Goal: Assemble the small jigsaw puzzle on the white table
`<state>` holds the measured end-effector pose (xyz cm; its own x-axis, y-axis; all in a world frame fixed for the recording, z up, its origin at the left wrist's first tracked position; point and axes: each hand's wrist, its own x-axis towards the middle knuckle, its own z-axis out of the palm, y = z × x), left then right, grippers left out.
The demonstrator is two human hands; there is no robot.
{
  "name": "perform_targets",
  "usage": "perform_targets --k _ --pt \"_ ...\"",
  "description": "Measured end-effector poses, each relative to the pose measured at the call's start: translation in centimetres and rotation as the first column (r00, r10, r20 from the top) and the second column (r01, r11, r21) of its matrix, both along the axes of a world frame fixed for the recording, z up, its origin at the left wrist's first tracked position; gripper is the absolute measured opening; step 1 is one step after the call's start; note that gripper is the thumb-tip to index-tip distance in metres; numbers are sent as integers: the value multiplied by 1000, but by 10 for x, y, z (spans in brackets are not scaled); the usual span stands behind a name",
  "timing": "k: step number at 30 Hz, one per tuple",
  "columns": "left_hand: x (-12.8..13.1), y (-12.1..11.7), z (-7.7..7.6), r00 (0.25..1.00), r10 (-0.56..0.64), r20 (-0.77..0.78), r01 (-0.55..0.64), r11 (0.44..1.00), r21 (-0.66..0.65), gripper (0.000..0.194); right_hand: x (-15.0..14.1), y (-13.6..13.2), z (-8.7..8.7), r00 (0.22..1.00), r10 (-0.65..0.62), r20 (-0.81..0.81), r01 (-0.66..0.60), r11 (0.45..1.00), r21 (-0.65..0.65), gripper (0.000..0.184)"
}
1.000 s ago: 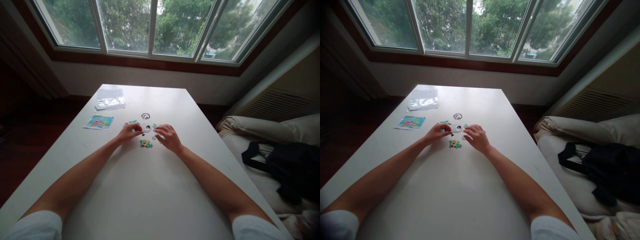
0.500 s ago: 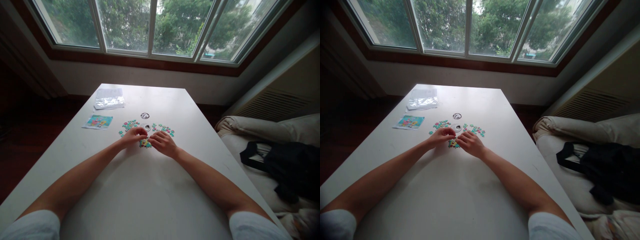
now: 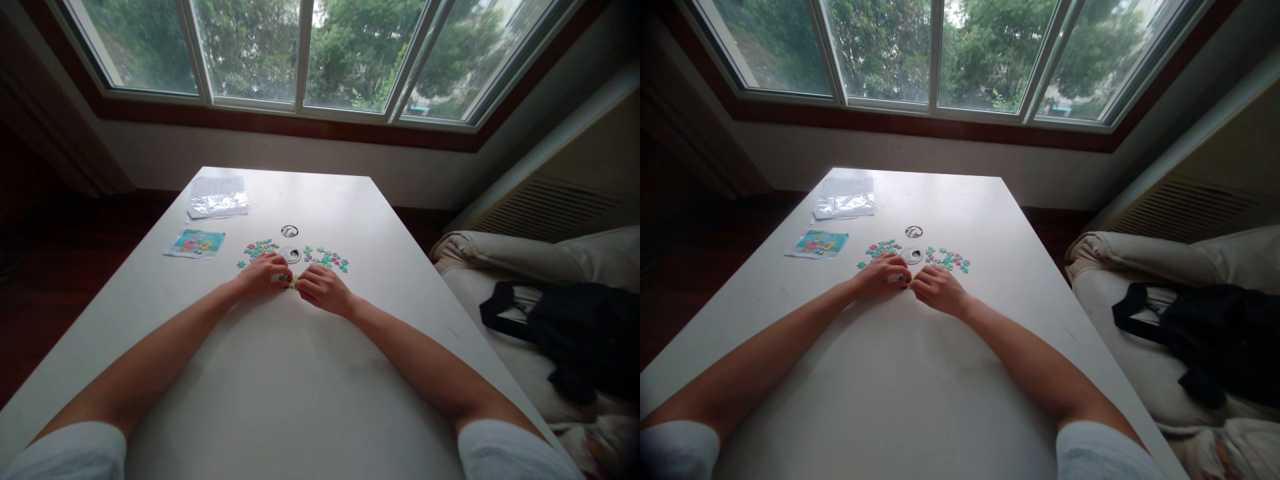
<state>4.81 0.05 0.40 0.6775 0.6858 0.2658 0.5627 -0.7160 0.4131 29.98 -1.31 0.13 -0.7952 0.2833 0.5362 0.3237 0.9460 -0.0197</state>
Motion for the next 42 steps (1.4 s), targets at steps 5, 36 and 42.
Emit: perform_targets --k 5,36,42 --pt "2 0 0 999 46 -9 -45 999 26 17 -2 3 -7 999 19 45 -19 1000 1 13" --pt "1 0 -9 997 74 -26 -71 992 108 21 -7 2 -10 997 -24 78 30 997 -69 15" --pt "2 1 -9 997 75 -24 -72 992 108 21 -7 4 -12 999 14 35 -9 992 -125 17"
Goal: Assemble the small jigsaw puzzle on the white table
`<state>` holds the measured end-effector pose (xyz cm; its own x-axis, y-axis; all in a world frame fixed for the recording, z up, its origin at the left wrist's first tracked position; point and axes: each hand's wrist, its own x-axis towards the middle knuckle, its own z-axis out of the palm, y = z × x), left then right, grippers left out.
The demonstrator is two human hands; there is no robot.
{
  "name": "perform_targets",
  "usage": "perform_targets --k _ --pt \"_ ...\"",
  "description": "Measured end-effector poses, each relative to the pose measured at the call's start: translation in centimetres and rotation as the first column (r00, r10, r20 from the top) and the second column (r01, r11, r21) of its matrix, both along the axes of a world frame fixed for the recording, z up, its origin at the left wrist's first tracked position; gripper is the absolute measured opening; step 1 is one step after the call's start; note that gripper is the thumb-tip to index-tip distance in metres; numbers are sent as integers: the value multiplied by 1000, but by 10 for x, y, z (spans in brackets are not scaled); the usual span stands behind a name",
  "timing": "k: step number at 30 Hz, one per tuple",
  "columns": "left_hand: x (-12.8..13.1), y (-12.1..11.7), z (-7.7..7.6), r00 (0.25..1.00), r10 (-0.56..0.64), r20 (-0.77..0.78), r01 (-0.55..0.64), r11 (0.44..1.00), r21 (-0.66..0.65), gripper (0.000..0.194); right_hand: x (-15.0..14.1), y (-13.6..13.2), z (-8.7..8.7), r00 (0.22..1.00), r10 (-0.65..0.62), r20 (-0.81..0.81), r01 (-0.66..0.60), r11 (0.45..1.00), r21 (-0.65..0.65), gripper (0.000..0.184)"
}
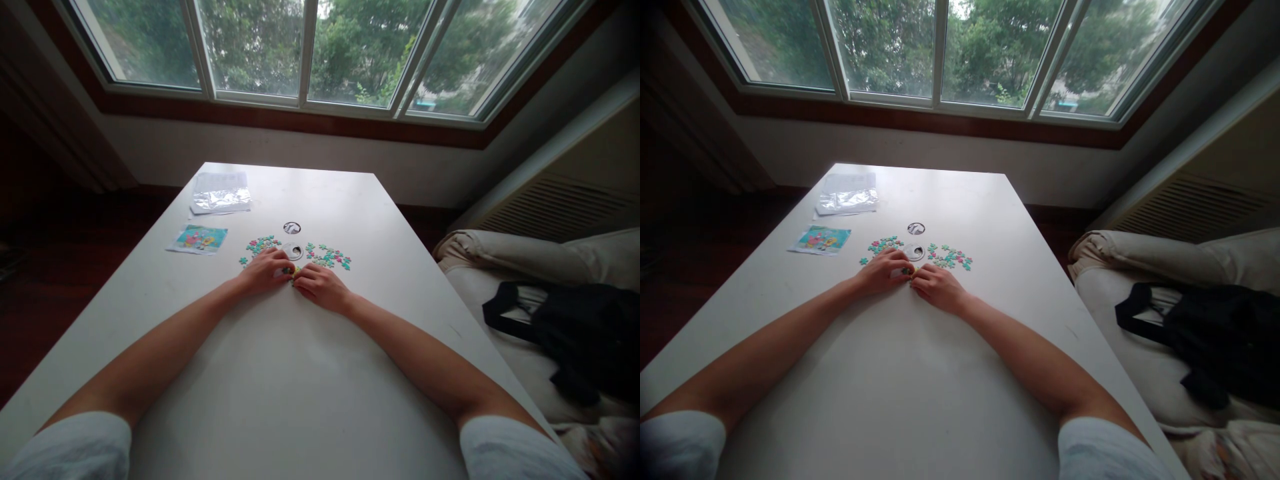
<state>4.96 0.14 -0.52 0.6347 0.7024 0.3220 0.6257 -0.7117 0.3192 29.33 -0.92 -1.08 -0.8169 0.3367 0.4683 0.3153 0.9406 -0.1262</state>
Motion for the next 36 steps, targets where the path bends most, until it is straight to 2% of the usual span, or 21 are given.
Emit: perform_targets --k 7,21,36 --pt "0 -1 1 1000 5 2 -5 1000 -2 20 1 0 0 1000 -15 17 15 1000 -16 15" --pt "-1 0 0 1000 1 11 -1 1000 4 21 3 -4 7 997 39 63 -43 997 62 18" --pt "0 -1 3 1000 10 5 -10 1000 -8 22 4 -5 9 996 67 52 -68 998 19 16"
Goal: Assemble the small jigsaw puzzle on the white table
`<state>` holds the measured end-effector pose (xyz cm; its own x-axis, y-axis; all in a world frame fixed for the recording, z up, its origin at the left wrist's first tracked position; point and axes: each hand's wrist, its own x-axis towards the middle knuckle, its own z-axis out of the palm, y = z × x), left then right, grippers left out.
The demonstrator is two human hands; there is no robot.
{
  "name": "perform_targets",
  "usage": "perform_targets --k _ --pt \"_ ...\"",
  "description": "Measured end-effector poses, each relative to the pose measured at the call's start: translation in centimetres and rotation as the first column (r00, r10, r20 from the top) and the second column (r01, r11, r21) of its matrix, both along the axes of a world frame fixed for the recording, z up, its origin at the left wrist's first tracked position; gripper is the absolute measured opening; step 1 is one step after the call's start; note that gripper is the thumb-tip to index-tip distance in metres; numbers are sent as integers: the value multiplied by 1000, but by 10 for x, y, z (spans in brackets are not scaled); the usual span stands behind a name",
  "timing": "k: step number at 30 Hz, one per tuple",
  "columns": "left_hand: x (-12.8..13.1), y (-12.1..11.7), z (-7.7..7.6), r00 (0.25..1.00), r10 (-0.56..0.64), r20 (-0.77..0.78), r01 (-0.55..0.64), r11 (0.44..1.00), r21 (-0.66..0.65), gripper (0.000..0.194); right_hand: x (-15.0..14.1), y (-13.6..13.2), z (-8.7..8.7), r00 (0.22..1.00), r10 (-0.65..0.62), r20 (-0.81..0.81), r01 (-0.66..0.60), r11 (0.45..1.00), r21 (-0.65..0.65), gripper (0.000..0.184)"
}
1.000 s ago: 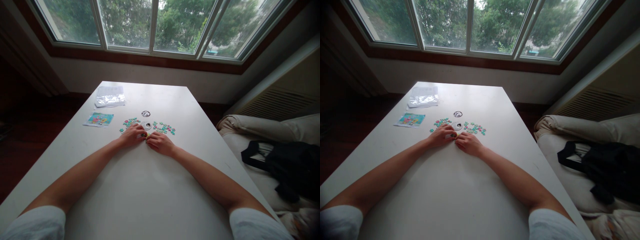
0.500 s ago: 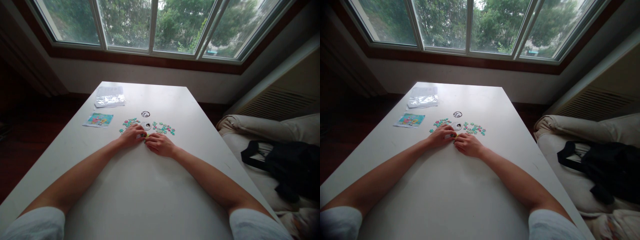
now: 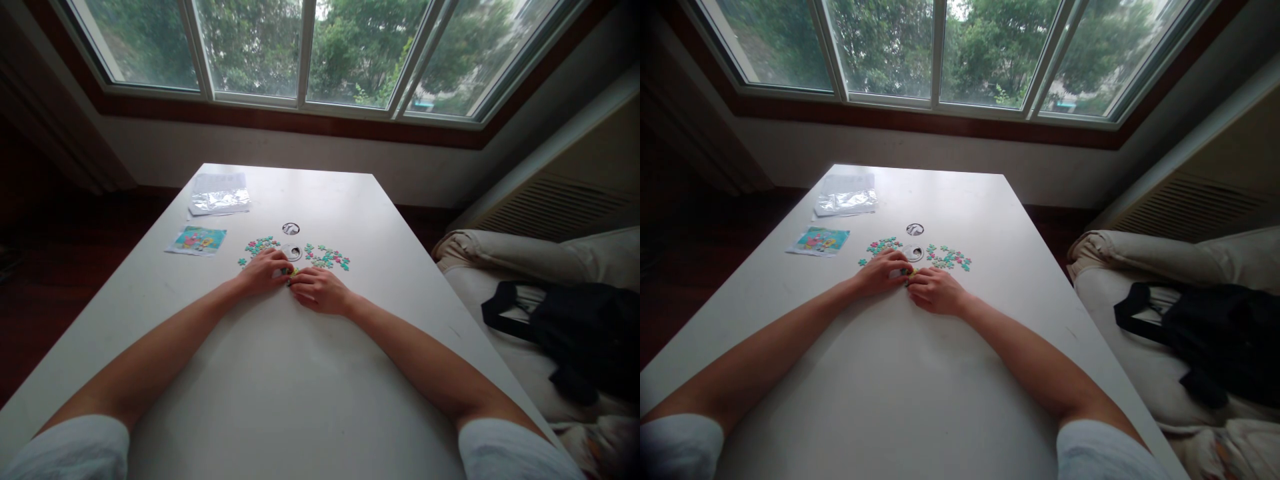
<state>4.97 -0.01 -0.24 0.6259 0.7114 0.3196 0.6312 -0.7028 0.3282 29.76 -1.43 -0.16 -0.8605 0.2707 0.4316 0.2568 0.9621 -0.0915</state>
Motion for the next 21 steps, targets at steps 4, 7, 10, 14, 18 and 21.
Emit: perform_targets --k 4,7,10,14,18,21 --pt "0 -1 2 1000 -2 -1 2 1000 -6 22 0 0 0 1000 5 -12 -5 1000 -6 16" --pt "0 -1 2 1000 -1 3 1 1000 -6 21 0 0 -1 1000 16 -17 -16 1000 -16 16" --pt "0 -1 0 1000 5 10 -5 1000 -11 21 1 0 -2 1000 24 -20 -24 999 -27 15" --pt "-1 0 0 1000 -1 8 2 1000 -12 22 1 0 -1 999 44 -25 -44 999 -24 15" --pt "-1 0 -1 1000 2 11 -2 1000 -14 22 1 -1 2 998 62 -29 -64 997 -50 15" --pt "-1 1 -1 1000 3 10 -2 1000 -16 22 1 -2 3 998 59 -28 -61 995 -74 15"
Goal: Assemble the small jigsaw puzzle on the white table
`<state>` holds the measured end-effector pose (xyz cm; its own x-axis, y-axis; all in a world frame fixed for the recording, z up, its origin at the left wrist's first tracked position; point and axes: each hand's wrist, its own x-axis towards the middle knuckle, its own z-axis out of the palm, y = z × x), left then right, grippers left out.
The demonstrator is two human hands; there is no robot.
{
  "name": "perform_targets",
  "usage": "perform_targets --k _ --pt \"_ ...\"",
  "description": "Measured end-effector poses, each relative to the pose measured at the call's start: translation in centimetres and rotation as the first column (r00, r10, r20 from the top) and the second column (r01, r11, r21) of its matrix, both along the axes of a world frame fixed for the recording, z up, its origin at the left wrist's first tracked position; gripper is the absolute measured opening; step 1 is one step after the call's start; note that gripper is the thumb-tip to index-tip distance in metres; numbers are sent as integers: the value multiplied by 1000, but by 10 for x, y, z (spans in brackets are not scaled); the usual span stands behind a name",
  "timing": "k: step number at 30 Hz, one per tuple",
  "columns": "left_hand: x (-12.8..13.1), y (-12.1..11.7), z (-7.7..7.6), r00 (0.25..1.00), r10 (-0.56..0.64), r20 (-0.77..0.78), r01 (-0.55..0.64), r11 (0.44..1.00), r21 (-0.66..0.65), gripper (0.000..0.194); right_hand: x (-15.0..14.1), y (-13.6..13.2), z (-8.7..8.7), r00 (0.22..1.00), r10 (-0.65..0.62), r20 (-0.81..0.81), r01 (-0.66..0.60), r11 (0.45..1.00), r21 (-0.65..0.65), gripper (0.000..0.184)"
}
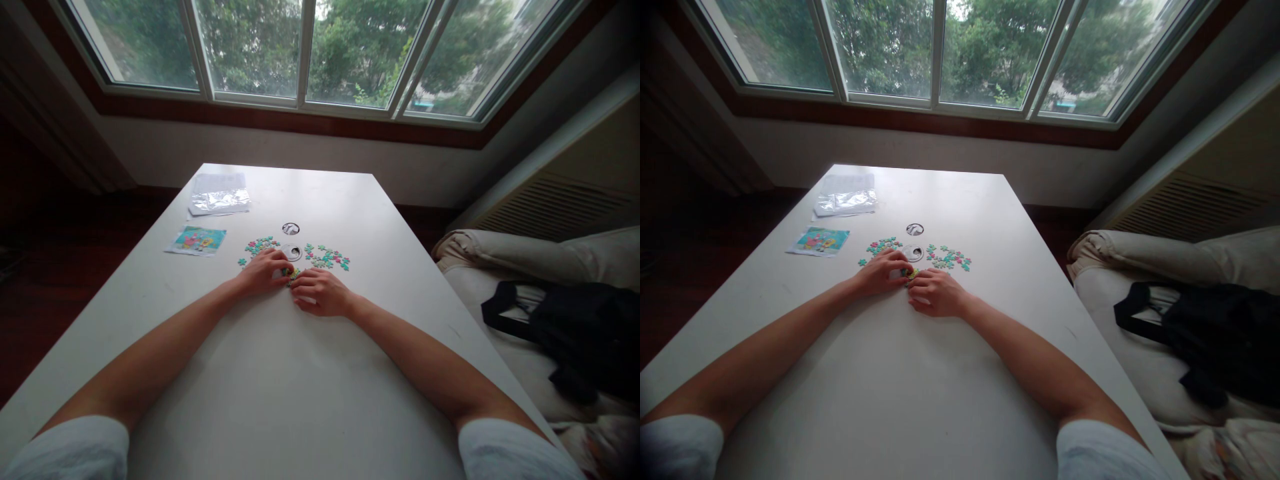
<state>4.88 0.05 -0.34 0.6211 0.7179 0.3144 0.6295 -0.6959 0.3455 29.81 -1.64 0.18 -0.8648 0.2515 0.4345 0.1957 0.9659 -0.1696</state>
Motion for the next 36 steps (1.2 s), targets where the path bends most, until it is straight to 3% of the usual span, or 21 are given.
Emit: perform_targets --k 12,16,21,24,26,31,36 --pt "-3 1 0 999 40 -9 -39 998 42 24 6 6 -1 996 -74 -52 75 997 5 14" --pt "-17 11 2 972 236 7 -235 967 101 21 8 8 -2 994 -91 -64 90 996 -16 13" --pt "-51 29 3 846 526 90 -533 838 116 23 8 10 -4 993 -95 -74 93 995 -30 14" --pt "-69 37 1 791 606 83 -612 787 75 26 9 11 -5 992 -93 -81 92 995 -26 15" --pt "-77 40 1 812 582 43 -583 812 34 24 9 11 -6 992 -96 -82 94 995 -26 17" --pt "-84 41 10 932 361 -43 -362 932 -22 24 9 12 -6 991 -101 -82 99 994 -37 20" --pt "-82 33 25 933 321 -162 -333 941 -58 19 8 12 -6 991 -102 -85 98 994 -48 21"
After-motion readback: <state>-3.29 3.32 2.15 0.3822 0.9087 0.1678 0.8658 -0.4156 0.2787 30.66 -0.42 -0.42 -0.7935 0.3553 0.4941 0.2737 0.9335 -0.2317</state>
